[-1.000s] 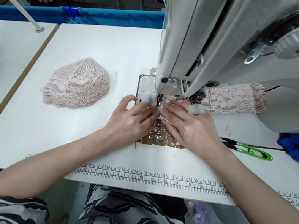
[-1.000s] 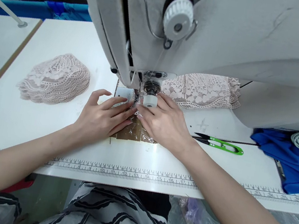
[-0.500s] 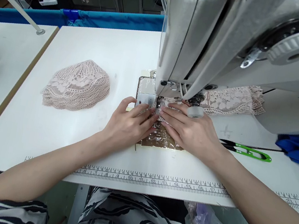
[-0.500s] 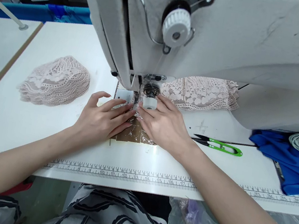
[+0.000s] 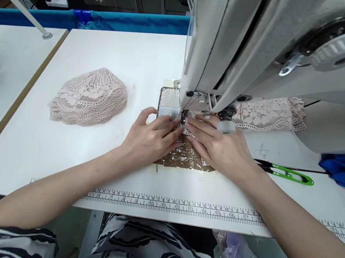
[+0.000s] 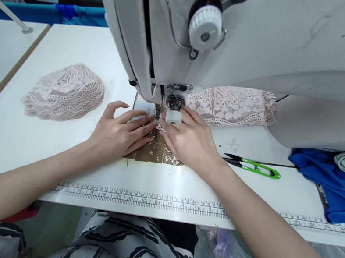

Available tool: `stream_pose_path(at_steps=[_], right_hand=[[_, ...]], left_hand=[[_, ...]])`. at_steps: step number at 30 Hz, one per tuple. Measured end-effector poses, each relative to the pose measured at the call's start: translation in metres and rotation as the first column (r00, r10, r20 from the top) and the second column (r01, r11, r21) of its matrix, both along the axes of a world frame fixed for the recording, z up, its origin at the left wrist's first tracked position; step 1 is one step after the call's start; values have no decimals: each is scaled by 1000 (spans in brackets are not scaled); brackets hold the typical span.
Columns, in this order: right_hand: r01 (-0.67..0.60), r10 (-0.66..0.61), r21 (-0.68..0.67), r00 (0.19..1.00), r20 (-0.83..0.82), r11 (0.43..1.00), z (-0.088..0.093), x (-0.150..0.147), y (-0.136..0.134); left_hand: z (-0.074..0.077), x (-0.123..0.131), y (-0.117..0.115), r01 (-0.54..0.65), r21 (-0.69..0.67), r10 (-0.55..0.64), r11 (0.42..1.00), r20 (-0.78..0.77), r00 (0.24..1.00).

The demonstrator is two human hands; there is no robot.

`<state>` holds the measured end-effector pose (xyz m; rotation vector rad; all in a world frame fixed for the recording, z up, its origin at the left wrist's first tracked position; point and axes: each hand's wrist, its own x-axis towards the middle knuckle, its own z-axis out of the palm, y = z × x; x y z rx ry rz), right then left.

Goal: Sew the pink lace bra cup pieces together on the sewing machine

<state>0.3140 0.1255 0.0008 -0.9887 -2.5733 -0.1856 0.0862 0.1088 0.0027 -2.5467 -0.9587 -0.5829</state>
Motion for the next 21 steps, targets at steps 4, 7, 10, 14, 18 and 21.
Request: stream_pose_path(at_steps=[4, 7, 10, 14, 18, 21], right_hand=[[4, -5, 25, 1000, 6, 1000, 0, -1, 1], [-12, 12, 41, 1000, -10, 999, -1, -1, 4], [-26, 27, 50, 999, -18, 998, -2, -1, 6], [-15, 16, 37, 1000, -22, 999, -2, -2, 6], [-7, 8, 20, 1000, -28, 1000, -1, -3, 4], [9, -9, 2, 1000, -18, 1000, 1, -2, 3]], left_hand=[[-1, 0, 2, -10, -31, 11, 999, 12, 1000], [-1, 0, 3, -15, -80, 17, 997, 28, 999], [-2, -1, 4, -18, -103, 22, 995, 38, 999], [-2, -1, 4, -11, -98, 15, 995, 41, 999], [-2, -1, 4, -10, -96, 13, 995, 34, 999], [-2, -1, 4, -18, -115, 23, 993, 39, 999]])
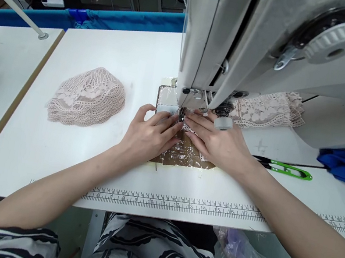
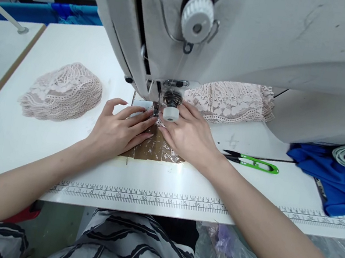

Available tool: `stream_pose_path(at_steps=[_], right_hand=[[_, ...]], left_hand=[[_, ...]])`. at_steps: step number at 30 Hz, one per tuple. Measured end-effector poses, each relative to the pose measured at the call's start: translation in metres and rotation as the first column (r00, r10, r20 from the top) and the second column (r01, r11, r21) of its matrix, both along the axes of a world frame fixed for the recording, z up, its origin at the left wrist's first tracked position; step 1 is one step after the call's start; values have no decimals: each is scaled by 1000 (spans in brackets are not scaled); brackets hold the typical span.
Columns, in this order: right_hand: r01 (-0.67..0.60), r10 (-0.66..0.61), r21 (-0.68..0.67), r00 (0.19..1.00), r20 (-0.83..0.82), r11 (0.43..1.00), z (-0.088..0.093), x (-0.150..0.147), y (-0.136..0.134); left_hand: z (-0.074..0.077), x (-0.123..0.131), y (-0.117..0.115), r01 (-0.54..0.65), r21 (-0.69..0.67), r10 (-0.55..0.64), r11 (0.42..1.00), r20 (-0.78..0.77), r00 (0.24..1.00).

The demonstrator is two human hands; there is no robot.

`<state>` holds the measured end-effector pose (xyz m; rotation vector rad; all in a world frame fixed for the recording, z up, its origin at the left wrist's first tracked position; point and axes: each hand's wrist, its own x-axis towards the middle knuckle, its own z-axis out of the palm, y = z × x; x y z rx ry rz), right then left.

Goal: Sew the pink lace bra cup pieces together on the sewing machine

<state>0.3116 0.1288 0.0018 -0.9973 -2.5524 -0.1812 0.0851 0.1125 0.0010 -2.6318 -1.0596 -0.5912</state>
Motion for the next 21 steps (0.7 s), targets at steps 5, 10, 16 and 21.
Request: stream_pose_path(at_steps=[5, 10, 16, 21], right_hand=[[26, -26, -12, 999, -32, 1000, 2, 1, 3], [90, -89, -83, 996, 15, 992, 3, 1, 8], [105, -105, -50, 994, 11, 993, 12, 4, 5], [111, -111, -54, 994, 8, 992, 5, -1, 6]], left_hand=[[3, 0, -2, 15, 75, -15, 997, -6, 1000], [5, 4, -5, 102, 58, -99, 993, -45, 994], [12, -8, -2, 124, 108, -123, 986, -17, 992], [16, -15, -3, 74, 96, -80, 993, 60, 995]])
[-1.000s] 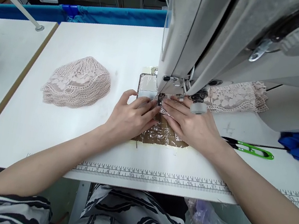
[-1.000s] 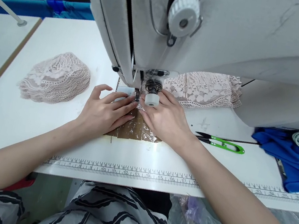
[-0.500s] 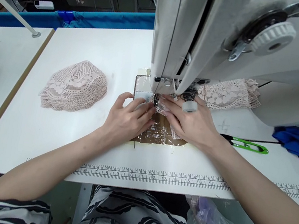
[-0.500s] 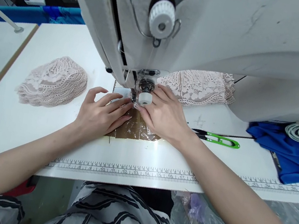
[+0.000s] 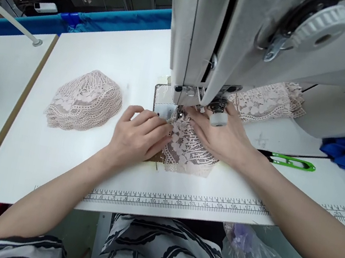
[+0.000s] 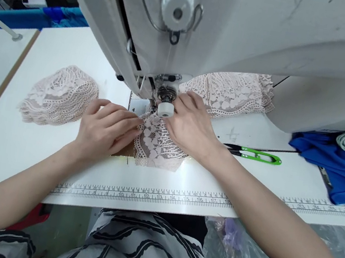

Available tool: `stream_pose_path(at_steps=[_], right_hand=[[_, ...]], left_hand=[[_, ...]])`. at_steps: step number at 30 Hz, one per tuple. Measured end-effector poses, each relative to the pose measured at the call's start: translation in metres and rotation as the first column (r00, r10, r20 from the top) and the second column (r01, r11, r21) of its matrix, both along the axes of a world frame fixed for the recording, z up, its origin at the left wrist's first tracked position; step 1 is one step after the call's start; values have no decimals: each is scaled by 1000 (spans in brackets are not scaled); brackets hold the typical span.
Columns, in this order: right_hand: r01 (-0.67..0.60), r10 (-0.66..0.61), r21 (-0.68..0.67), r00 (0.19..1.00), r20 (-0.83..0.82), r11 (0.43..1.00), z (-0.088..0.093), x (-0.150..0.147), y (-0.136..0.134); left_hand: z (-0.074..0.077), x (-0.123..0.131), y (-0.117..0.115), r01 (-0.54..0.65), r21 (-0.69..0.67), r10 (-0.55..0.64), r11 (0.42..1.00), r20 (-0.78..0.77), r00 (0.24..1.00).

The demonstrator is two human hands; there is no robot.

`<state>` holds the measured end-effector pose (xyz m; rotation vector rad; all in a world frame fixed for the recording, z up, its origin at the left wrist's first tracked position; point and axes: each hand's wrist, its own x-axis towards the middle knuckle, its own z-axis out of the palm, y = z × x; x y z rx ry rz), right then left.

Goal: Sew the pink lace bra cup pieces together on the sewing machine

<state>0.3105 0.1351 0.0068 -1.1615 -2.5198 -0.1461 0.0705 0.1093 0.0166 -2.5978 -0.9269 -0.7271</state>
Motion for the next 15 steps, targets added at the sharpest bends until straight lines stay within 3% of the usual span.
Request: stream_pose_path(at_steps=[5, 8, 13, 15], right_hand=[[-8, 8, -22, 1000, -29, 1000, -16, -5, 5], [-5, 1, -42, 996, -91, 999, -14, -5, 6], [32, -27, 64, 996, -80, 997, 1, 2, 4], [10, -5, 72, 998, -62, 997, 5, 7, 3]], left_hand=[[-7, 10, -6, 91, -90, -93, 992, -25, 995], [-6, 9, -5, 79, -80, -82, 994, -42, 996], [3, 1, -6, -104, 102, 113, 989, -83, 990], [4, 3, -10, -136, 89, 142, 987, -64, 988]])
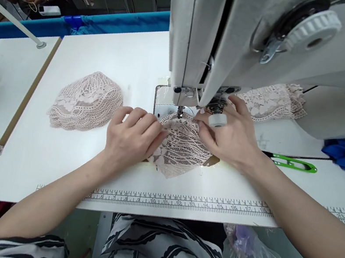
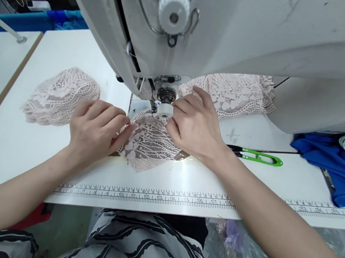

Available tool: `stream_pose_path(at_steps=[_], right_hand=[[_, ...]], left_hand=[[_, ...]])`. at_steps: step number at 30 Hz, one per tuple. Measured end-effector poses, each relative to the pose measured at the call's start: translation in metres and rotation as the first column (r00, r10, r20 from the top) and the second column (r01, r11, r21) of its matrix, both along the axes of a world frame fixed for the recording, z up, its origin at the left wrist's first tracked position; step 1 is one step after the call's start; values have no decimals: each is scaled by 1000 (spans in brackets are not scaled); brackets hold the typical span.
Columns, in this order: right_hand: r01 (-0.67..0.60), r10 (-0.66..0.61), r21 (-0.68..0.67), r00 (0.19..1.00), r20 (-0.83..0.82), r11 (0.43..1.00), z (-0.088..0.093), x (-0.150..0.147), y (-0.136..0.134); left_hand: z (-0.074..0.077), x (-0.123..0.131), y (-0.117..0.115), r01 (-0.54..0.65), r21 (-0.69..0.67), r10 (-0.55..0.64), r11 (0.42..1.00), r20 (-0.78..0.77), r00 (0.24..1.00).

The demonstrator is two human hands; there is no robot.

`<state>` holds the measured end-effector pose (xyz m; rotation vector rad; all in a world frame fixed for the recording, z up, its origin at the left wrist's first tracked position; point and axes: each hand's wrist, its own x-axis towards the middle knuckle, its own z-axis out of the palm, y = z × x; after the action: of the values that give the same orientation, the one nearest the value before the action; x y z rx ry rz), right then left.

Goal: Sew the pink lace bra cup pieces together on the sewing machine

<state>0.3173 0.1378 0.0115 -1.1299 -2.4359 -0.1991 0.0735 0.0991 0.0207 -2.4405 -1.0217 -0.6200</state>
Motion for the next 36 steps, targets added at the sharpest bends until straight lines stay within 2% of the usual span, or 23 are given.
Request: stream_pose_path(at_steps=[3, 5, 7, 9, 11, 16, 21, 25, 31, 36], right_hand=[[-56, 56, -6, 997, 44, 998, 1, 6, -3], [-96, 97, -4, 994, 44, 995, 0, 6, -6], [-143, 143, -28, 989, 26, 989, 0, 4, -12], [-173, 174, -52, 985, 15, 984, 0, -1, -19], [-184, 185, -39, 983, 15, 982, -1, -6, -26], [-213, 212, 15, 977, 28, 977, -3, -10, -32], [-197, 197, 23, 980, 14, 980, -4, -8, -28], [-178, 177, 33, 983, 38, 983, -6, -9, -24], [-180, 181, -7, 981, 65, 984, -11, -9, -22], [-150, 151, -24, 980, 132, 988, -10, -9, -24]], left_hand=[[-3, 4, -3, 6, -178, -5, 984, 3, 1000], [-6, 1, 0, -69, -239, 56, 969, -62, 997], [-10, -6, 6, -171, -202, 151, 964, -111, 982], [-12, -13, 12, -219, -148, 207, 965, -87, 974], [-12, -14, 14, -186, -139, 185, 973, -22, 983], [-7, 5, 6, 62, -285, -39, 957, 87, 996], [-5, 8, 10, 5, -248, 9, 969, 55, 998], [-10, 8, 14, 79, -254, -69, 964, 49, 996], [-16, 9, 14, 94, -231, -97, 968, 0, 995], [-16, 7, 12, 111, -268, -117, 957, -9, 993]])
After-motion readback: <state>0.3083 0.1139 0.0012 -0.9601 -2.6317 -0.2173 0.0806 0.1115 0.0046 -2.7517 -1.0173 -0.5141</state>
